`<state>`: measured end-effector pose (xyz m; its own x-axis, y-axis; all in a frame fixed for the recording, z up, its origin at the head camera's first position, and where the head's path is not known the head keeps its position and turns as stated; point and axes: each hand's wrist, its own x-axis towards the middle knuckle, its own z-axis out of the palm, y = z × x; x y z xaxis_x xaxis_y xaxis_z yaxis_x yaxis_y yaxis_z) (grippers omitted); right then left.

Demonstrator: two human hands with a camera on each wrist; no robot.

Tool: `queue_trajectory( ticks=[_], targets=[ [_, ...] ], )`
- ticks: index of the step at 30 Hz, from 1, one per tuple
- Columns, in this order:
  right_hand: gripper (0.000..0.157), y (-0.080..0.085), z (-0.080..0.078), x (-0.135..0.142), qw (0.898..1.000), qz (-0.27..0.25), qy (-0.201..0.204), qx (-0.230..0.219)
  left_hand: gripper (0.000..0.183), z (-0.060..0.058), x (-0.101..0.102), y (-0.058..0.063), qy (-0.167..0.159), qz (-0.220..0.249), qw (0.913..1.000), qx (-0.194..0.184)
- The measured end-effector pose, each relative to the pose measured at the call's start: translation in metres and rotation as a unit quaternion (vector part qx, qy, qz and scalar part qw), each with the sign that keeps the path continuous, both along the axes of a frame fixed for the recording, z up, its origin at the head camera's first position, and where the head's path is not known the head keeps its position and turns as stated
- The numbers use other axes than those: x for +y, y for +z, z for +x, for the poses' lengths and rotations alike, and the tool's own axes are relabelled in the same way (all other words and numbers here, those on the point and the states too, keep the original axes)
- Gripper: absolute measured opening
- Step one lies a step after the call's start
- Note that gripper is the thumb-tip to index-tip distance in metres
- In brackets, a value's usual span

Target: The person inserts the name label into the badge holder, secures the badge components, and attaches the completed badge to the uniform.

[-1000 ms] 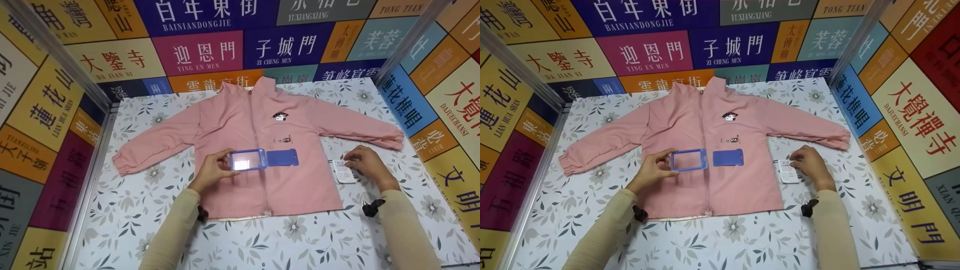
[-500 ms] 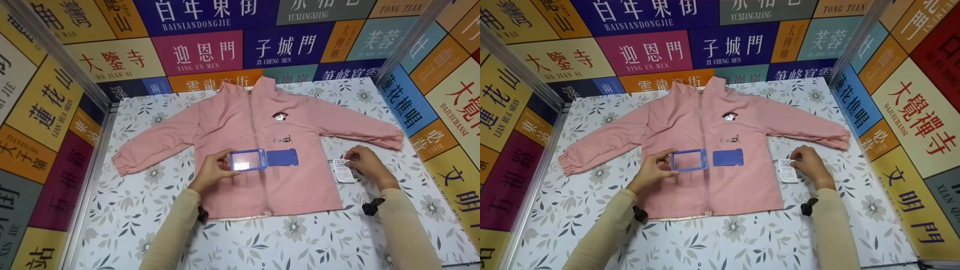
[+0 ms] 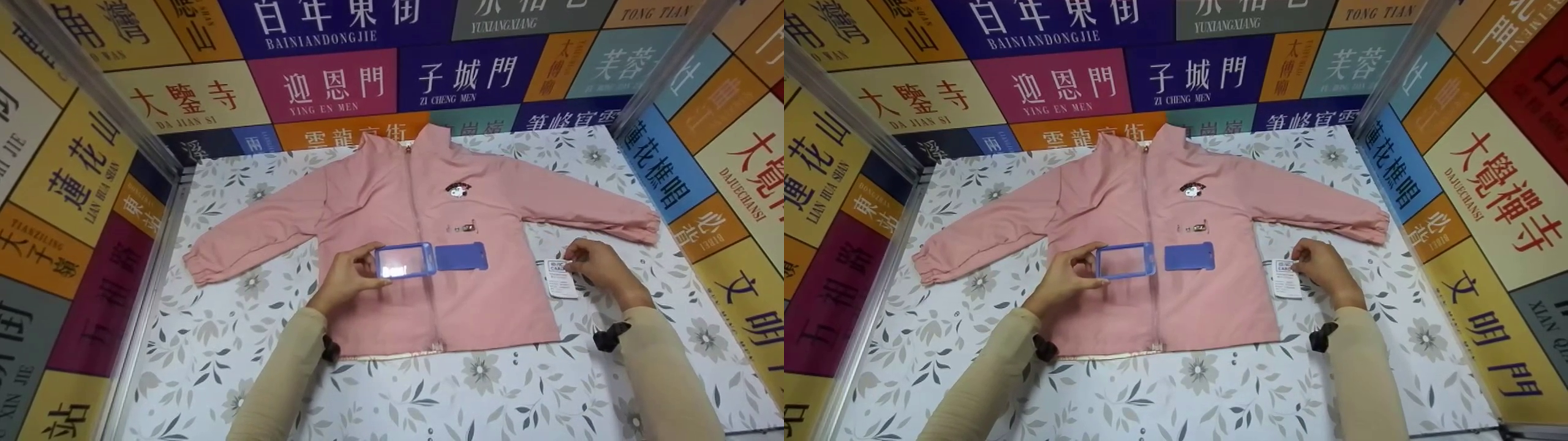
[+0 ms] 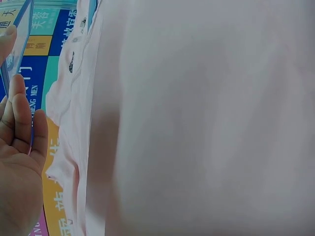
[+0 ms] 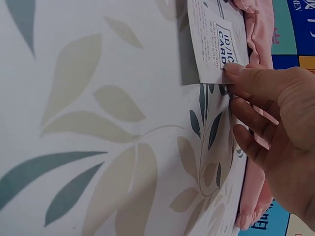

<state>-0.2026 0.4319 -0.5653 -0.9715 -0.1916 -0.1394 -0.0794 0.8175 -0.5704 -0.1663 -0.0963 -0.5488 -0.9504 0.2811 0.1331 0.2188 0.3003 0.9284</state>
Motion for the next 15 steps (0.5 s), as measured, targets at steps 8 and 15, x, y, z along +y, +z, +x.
queue_trajectory(
  ticks=[8,15],
  targets=[
    [0.019,0.002,0.0,-0.001,1.0,-0.005,0.005,-0.019,0.07,-0.007,-0.002,-0.015,0.003,-0.014,0.9998,-0.015],
    [0.016,0.005,0.001,-0.001,0.999,-0.016,-0.006,-0.035,0.071,-0.012,-0.005,-0.024,-0.001,-0.006,0.9999,-0.014]
  ],
)
